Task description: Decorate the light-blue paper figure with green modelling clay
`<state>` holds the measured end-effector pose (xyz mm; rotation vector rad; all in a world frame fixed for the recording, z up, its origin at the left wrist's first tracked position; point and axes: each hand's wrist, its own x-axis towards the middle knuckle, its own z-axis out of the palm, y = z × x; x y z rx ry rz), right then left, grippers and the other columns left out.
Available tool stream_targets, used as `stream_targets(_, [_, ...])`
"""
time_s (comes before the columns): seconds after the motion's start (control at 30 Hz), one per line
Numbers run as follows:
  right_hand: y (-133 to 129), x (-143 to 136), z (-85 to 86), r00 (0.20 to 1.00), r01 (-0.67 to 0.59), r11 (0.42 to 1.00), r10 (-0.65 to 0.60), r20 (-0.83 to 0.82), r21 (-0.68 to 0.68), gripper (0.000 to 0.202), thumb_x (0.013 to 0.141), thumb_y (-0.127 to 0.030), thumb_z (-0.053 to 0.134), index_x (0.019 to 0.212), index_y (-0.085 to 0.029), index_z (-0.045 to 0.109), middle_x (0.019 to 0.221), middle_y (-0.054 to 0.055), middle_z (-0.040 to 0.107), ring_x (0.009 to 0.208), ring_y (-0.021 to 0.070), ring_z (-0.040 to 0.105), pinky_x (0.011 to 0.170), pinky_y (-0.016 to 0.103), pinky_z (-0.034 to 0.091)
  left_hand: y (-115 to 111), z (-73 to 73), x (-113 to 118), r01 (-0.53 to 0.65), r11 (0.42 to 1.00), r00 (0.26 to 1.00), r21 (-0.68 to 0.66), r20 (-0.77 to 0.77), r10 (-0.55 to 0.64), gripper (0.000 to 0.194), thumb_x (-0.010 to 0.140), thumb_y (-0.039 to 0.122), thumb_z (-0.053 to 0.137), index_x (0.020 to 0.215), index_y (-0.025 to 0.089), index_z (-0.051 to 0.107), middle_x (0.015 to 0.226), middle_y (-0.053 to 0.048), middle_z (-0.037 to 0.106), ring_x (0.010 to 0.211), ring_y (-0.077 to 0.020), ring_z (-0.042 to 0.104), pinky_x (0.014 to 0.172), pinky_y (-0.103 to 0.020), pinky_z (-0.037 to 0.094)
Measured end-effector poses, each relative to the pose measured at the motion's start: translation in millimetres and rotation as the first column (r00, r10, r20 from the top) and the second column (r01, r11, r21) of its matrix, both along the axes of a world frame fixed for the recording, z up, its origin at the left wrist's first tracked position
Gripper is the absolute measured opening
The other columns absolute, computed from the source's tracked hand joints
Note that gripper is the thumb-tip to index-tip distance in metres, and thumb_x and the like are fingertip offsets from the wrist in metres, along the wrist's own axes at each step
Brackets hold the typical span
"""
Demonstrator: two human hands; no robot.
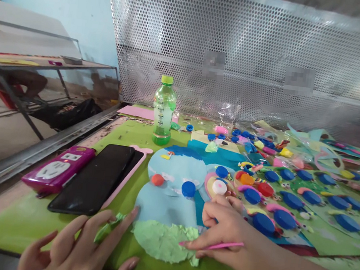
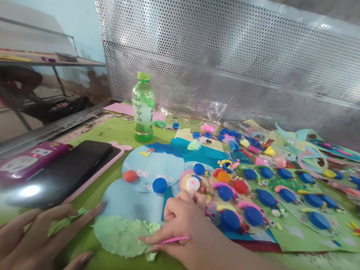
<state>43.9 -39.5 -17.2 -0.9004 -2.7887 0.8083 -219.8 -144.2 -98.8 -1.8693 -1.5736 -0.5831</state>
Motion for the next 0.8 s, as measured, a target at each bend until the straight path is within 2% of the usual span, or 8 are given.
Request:
stream_targets(0.1, [-1.9,11.2,-5.8,0.999,0.039,0.999,-0.039,-0.021,0.003,0.02,0.084,-0.027,0.066,0.098,-0.041,0.071,0.078,0.002,0.044,0.079,0.0174,0.043,0.063,0.028,0.031,-0.2,-1.5,-1.5,0.027,0.999,0.999,0.021,-0.026,-0.026,0.061,0.081,0.044,0.049,0.138,0.034,0.032,0.104,-0.009,0.051,0.089,-0.0298,0.045,0.082,-0.048,0.029])
stream_targets(0.2, [0.0,19.3,-6.0,0.999,0.037,0.995,-0.034,-0.032,0.094,0.019,0.084,-0.029,0.065,0.095,-0.044,0.071,0.078,0.002,0.041,0.079,0.0182,0.041,0.065,0.03,0.031,-0.1,-3.0,-0.6,0.01,1.0,1.0,0.005,0.0,-0.01,0.061,0.081,0.046,0.049,0.138,0.034,0.032,0.108,-0.009,0.051,0.09,-0.0304,0.046,0.082,-0.05,0.029])
stream_targets(0.33, [2.3,8.9,-0.4,0.99,0.081,0.98,-0.057,-0.132,0.184,0.02,0.087,-0.032,0.061,0.101,-0.045,0.069,0.079,0.001,0.037,0.08,0.0182,0.04,0.074,0.035,0.03,-0.8,-1.9,3.2,-0.013,1.0,0.999,-0.008,0.031,0.013,0.061,0.082,0.038,0.049,0.139,0.037,0.029,0.106,-0.009,0.052,0.092,-0.0314,0.046,0.081,-0.049,0.03])
stream_targets(0.43, [1.3,-12.7,-1.3,0.981,0.058,0.986,-0.028,-0.192,0.153,0.021,0.088,-0.033,0.06,0.105,-0.041,0.067,0.079,0.001,0.038,0.081,0.0182,0.038,0.077,0.036,0.03,-0.6,0.9,3.6,-0.02,1.0,1.0,0.005,0.024,0.019,0.062,0.081,0.039,0.048,0.14,0.037,0.026,0.106,-0.009,0.051,0.092,-0.032,0.044,0.079,-0.047,0.03])
stream_targets(0.57, [-1.6,-31.6,-7.8,0.987,-0.008,0.998,0.018,-0.159,0.064,0.02,0.086,-0.029,0.064,0.103,-0.036,0.07,0.08,0.002,0.042,0.083,0.0184,0.038,0.076,0.035,0.03,2.0,3.4,-0.4,0.044,0.997,0.998,0.06,-0.049,-0.041,0.066,0.079,0.042,0.049,0.141,0.032,0.026,0.105,-0.01,0.049,0.09,-0.0314,0.043,0.078,-0.044,0.028])
stream_targets(0.8, [-6.9,-14.4,-10.1,0.992,-0.031,0.999,0.036,-0.122,0.039,0.02,0.085,-0.025,0.065,0.101,-0.036,0.071,0.082,0.002,0.044,0.083,0.0182,0.038,0.075,0.034,0.029,3.3,-1.8,-5.3,0.029,1.0,0.998,-0.009,-0.058,-0.03,0.06,0.079,0.045,0.051,0.136,0.031,0.036,0.108,-0.009,0.051,0.09,-0.0284,0.048,0.081,-0.044,0.029])
